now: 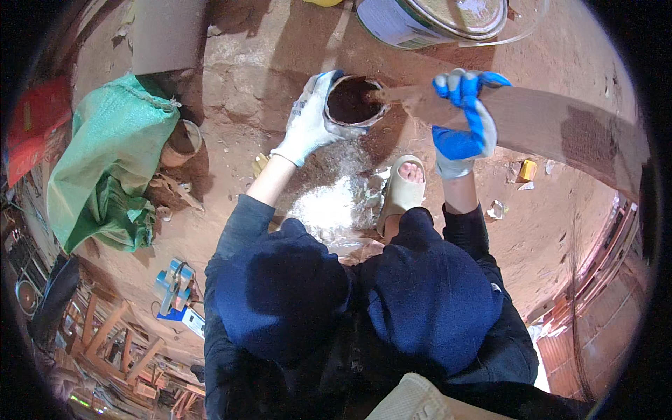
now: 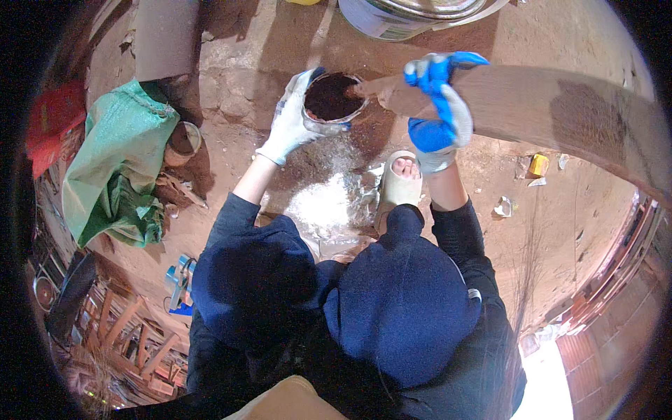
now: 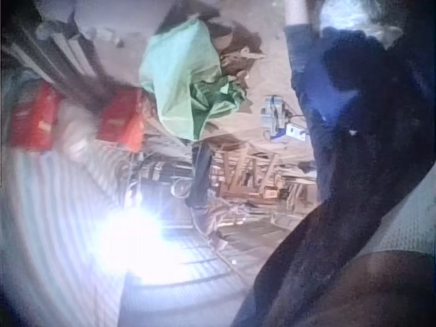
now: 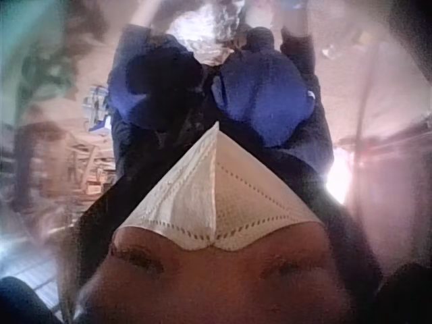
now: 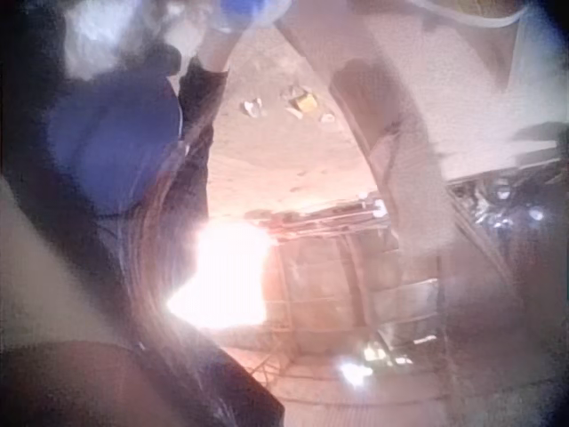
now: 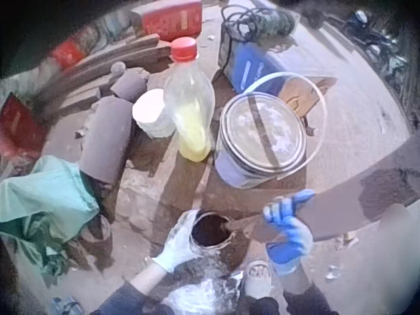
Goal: The person sands a wooden slatted panel using a handheld electric sander, then mixes a dark liquid with a yellow additive in a small container. They apply the mixture to a long metal strip with a brush.
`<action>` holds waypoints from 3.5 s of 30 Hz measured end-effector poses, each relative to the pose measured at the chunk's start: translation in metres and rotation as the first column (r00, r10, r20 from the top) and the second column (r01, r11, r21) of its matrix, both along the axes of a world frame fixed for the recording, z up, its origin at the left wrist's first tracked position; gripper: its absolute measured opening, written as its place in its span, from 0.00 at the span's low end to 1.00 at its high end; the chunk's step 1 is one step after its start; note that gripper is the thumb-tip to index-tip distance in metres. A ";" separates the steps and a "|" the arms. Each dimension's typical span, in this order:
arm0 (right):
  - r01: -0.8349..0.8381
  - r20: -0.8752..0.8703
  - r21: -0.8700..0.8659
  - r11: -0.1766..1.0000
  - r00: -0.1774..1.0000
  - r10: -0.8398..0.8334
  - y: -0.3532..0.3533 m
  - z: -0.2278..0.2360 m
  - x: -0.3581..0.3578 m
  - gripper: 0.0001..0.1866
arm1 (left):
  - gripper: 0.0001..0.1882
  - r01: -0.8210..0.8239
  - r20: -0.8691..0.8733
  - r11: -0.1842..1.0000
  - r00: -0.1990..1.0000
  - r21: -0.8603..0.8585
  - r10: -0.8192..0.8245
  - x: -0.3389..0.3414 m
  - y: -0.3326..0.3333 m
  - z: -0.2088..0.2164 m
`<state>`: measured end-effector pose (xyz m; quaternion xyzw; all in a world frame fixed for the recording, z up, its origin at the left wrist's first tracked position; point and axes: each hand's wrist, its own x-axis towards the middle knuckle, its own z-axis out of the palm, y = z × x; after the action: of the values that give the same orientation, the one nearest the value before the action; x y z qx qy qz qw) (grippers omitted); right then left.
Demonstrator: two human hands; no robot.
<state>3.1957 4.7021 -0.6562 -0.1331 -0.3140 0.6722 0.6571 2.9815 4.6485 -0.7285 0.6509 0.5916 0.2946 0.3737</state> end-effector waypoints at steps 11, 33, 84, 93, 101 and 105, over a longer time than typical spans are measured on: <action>0.093 0.165 -0.065 0.994 0.983 -0.082 0.009 0.021 0.031 0.21 | 0.52 0.048 -0.098 0.998 0.994 0.030 -0.045 -0.002 0.004 0.006; 0.116 0.178 -0.116 0.986 0.979 -0.095 0.005 0.042 -0.018 0.20 | 0.53 -0.067 -0.393 0.987 0.920 -0.148 0.004 0.033 0.005 0.042; -0.534 0.405 -0.542 0.650 0.512 0.758 0.006 0.029 -0.077 0.19 | 0.51 -0.379 0.676 0.853 0.524 -0.359 0.517 -0.121 -0.175 0.004; 0.190 0.417 -0.765 0.615 0.874 0.249 0.188 -0.031 -0.254 0.25 | 0.47 -0.335 0.787 0.742 0.003 -0.580 0.617 -0.145 -0.232 0.061; -0.157 0.323 -0.696 0.701 0.804 0.500 0.042 0.063 -0.238 0.07 | 0.33 -0.441 0.717 0.649 -0.653 -0.620 0.241 -0.175 -0.255 0.271; -0.241 0.608 -0.636 0.733 0.428 0.669 -0.077 0.230 -0.170 0.07 | 0.36 -0.811 0.878 0.438 -0.180 -0.388 0.444 -0.161 -0.323 0.374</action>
<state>3.0255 4.6255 -0.4265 -0.4805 -0.4337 0.7429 0.1707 2.8204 4.3252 -0.3547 -0.0065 0.4333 0.8418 0.3218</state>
